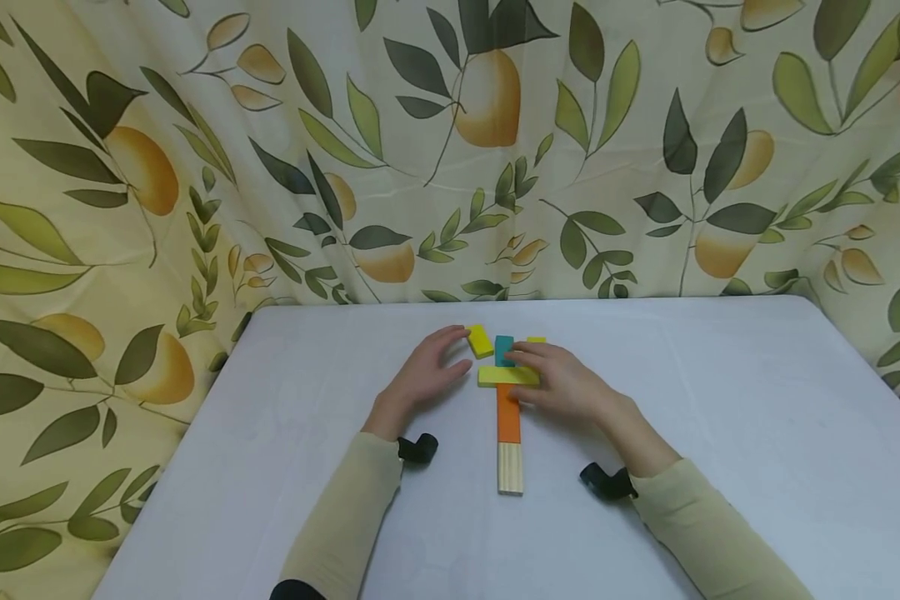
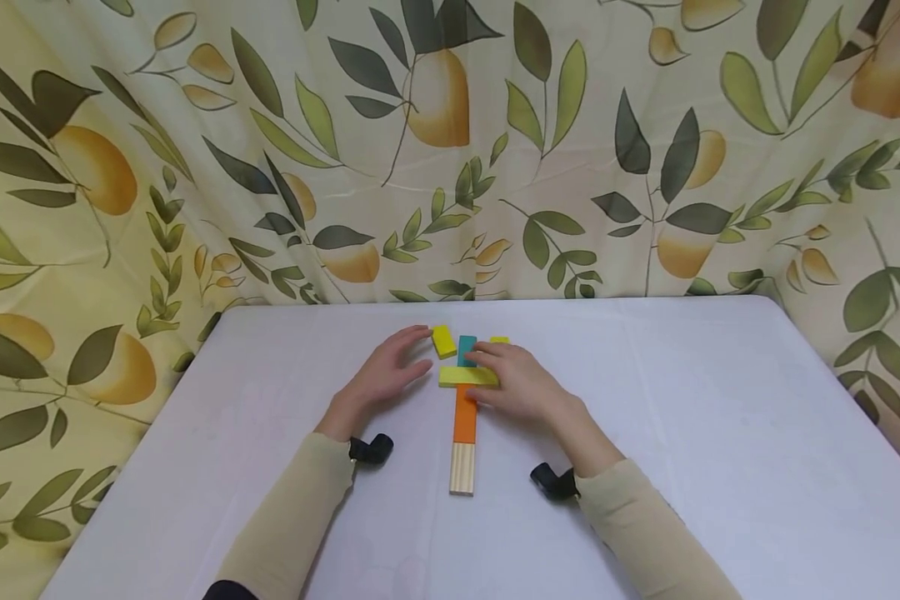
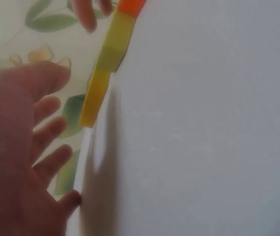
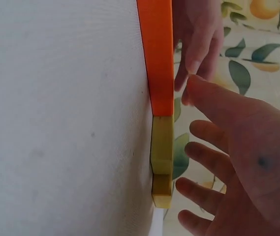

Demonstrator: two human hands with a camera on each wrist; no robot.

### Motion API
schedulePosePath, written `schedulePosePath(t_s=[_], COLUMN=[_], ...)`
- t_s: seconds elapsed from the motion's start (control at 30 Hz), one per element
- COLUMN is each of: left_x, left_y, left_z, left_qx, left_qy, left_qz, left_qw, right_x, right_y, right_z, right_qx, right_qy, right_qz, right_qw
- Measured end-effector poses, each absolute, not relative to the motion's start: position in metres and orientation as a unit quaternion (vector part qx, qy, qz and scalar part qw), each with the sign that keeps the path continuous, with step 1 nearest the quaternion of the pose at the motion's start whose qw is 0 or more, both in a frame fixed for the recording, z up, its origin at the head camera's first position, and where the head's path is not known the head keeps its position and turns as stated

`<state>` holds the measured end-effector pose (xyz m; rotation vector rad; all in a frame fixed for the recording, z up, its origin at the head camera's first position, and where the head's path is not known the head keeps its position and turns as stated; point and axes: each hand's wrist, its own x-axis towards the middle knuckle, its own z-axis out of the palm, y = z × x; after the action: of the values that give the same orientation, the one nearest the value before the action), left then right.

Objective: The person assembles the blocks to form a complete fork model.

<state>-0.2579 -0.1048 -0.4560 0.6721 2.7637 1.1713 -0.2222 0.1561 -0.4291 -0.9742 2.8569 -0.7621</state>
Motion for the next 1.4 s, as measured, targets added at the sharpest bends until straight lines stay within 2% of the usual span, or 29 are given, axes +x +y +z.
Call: schedulePosePath(t_s=[0.13,0.37,0.9,1.13,1.4], left_x=[-0.261,-0.27,-0.284,-0.286,-0.285], left_y=[-0.101,-0.096,-0.088,-0.087,-0.087], left_z=[-0.455,-0.456,-0.46,-0.462,-0.46], left_qx=[0.217,0.216,0.208,0.219,0.211], left_qy=[0.898,0.905,0.926,0.931,0.933], left_qz=[0.382,0.365,0.313,0.29,0.291], left_qw=[0.03,0.032,0.032,0.022,0.033], right_x=[-0.222,-0.218,-0.216,-0.215,-0.215], right_y=[0.155,0.153,0.151,0.149,0.149], right_z=[-0.43,-0.429,-0.433,-0.432,-0.431], right_qx=[-0.32,-0.301,-0.297,-0.289,-0.285], right_qy=[0.919,0.929,0.937,0.94,0.94], right_qz=[-0.23,-0.212,-0.179,-0.177,-0.182], right_qw=[0.009,0.036,0.039,0.046,0.049])
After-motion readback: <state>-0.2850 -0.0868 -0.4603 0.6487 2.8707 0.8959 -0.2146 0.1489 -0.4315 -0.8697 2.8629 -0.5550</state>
